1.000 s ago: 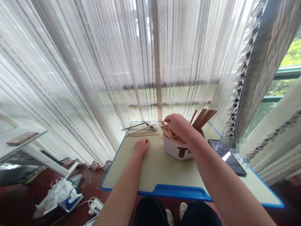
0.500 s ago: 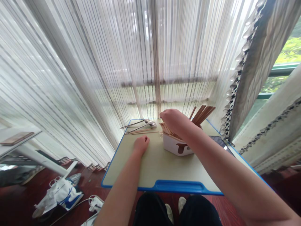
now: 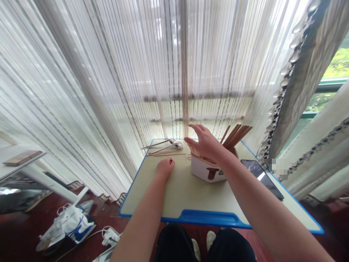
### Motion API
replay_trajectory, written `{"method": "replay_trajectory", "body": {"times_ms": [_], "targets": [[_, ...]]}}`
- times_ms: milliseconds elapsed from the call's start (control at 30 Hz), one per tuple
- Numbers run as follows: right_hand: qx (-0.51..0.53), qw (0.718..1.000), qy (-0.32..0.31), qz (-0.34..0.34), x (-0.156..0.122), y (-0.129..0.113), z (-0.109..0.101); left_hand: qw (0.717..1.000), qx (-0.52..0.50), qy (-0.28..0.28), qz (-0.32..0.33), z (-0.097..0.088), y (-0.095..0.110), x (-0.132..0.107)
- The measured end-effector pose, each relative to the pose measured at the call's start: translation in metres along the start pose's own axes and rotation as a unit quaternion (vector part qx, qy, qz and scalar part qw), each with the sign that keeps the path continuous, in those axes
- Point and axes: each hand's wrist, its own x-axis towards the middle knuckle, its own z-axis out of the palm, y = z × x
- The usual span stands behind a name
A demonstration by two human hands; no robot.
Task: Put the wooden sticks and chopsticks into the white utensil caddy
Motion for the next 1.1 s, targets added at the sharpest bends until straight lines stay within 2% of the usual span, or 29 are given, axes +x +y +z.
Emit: {"method": "replay_trajectory", "body": {"times_ms": [100,167,267,333,400,467,533,600,700,767,867,933,1033,1100], "targets": [[0.044,0.997,-0.069,0.015,-0.005,0.001,0.016,1.000,-0.002,0.001,0.002,0.000,0.000,0.000],[0.070,0.993,-0.087,0.028,-0.006,0.002,0.028,1.000,-0.005,-0.001,0.003,0.000,0.000,0.000],[0.091,0.993,-0.046,0.061,-0.003,0.001,0.038,1.000,-0.019,0.007,0.000,-0.001,0.000,0.000],[0.098,0.992,-0.012,0.082,-0.001,0.001,0.040,0.998,-0.017,0.052,-0.004,-0.003,0.000,0.001],[0.095,0.992,0.010,0.082,-0.002,0.000,0.041,0.995,0.008,0.100,-0.006,-0.003,0.000,0.001],[0.090,0.993,0.034,0.064,-0.005,-0.001,0.041,0.994,0.044,0.096,-0.004,-0.002,0.000,0.001],[0.087,0.992,0.081,0.031,-0.009,-0.003,0.041,0.996,0.075,0.051,-0.005,0.000,0.001,0.000],[0.087,0.985,0.151,-0.008,-0.015,-0.005,0.040,0.995,0.094,0.030,-0.002,0.002,0.001,-0.001],[0.080,0.960,0.262,-0.058,-0.029,-0.010,0.038,0.992,0.110,0.068,-0.008,0.003,0.002,-0.003],[0.070,0.938,0.333,-0.066,-0.043,-0.011,0.043,0.990,0.120,0.078,-0.014,0.002,0.002,-0.004],[0.044,0.912,0.405,-0.056,-0.072,-0.011,0.068,0.991,0.125,0.052,0.000,-0.002,0.002,-0.004],[0.024,0.912,0.403,-0.068,-0.090,-0.009,0.093,0.992,0.123,0.040,0.014,-0.004,0.000,-0.005],[0.056,0.953,0.276,-0.110,-0.104,-0.009,0.127,0.993,0.113,0.034,0.023,-0.008,-0.003,-0.008],[0.080,0.967,0.209,-0.123,-0.105,-0.008,0.140,0.994,0.100,0.038,0.011,-0.010,-0.006,-0.012]]}}
